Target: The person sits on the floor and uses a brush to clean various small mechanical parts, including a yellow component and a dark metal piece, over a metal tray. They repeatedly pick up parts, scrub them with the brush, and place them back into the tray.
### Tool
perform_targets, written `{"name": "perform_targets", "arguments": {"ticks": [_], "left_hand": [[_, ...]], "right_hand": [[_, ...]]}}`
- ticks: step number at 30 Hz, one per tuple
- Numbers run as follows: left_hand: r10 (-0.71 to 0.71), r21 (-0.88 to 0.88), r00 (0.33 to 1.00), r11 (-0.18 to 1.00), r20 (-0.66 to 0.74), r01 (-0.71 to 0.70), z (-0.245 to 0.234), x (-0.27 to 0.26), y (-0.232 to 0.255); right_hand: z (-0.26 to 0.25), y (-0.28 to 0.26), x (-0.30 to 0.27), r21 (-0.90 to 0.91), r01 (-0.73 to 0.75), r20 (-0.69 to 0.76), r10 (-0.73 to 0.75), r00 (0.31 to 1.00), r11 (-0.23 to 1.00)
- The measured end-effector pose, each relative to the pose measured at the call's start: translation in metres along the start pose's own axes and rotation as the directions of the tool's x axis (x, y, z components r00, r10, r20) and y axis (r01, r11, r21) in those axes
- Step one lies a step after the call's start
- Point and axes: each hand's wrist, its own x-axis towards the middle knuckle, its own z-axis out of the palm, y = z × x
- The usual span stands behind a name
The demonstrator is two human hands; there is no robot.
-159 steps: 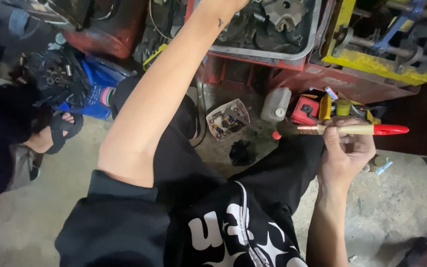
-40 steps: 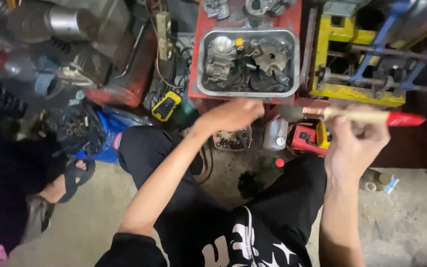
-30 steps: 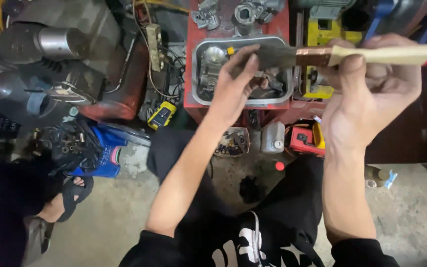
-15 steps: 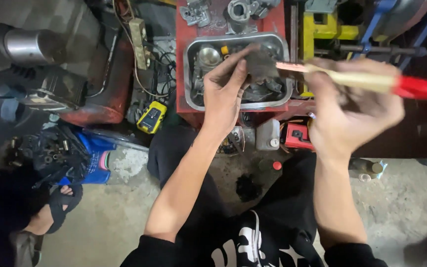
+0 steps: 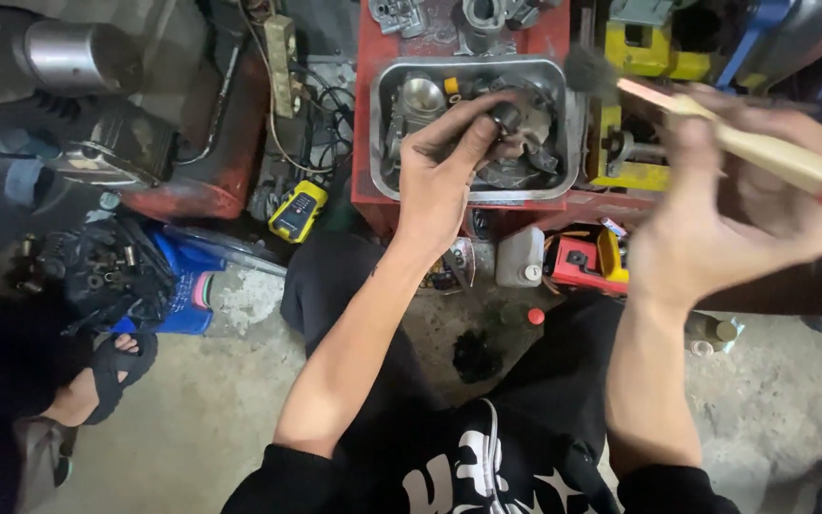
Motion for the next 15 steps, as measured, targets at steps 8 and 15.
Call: {"name": "perform_targets", "arguments": {"ticks": [8,15], "left_hand": [[0.072,0.099,0.997,0.993,0.003,-0.072,-0.002,-0.001,0.000],[0.119,0.124,0.993,0.985,0.028,-0.121,-0.003,-0.004,-0.005]], "right_hand": [[0.003,-0.011,0.002,0.019,-0.029,0.068,0.027,0.997,0.999],[-0.003,-0.011,-0.007,0.156,-0.002,0.048,-0.005,0.999,0.988]]}}
